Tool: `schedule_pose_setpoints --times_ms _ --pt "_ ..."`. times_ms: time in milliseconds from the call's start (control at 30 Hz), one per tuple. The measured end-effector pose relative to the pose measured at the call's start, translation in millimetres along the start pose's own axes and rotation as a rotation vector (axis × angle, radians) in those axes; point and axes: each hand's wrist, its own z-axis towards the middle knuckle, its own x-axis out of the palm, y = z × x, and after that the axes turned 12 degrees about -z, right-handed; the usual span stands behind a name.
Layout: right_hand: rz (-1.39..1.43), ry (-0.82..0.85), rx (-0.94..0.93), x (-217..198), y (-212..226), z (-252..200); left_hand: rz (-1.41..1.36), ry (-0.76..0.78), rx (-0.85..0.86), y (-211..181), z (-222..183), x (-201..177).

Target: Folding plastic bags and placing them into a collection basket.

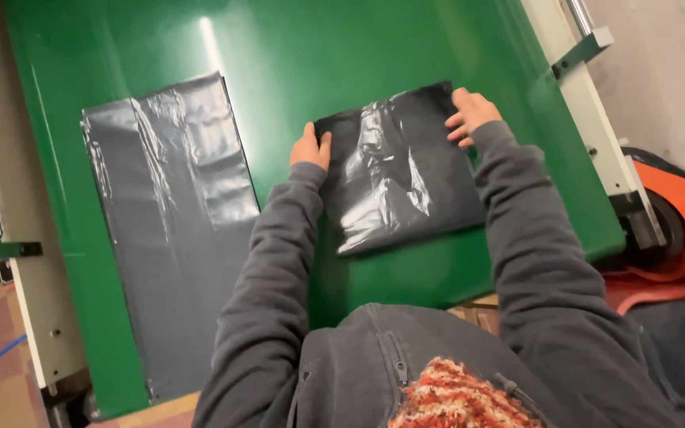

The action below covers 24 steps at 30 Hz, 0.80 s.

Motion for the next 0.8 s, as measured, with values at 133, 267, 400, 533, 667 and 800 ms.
schedule_pose_setpoints --times_ms 133,267,400,533,667,800 --pt "-0.807 -0.533 -0.869 18 4 34 0.069 0.013 -0.131 -9 9 4" --pt "-1.055 -0.226 -0.719 23 36 51 0.095 -0.018 -0.069 -65 -7 -23" --pt "-1.17 0.015 -0.354 29 45 77 0.12 -0.034 0.24 -141 -53 -38" --pt "-1.313 -0.052 -0.433 37 48 58 -0.412 0.319 0.031 -124 -97 17" --pt "-0.881 -0.194 -0.483 34 23 -10 -1.02 0.37 -0.41 -55 -95 50" --pt "-0.74 -0.447 -0.956 27 0 -134 -1.535 0.302 -0.848 -68 -100 -2"
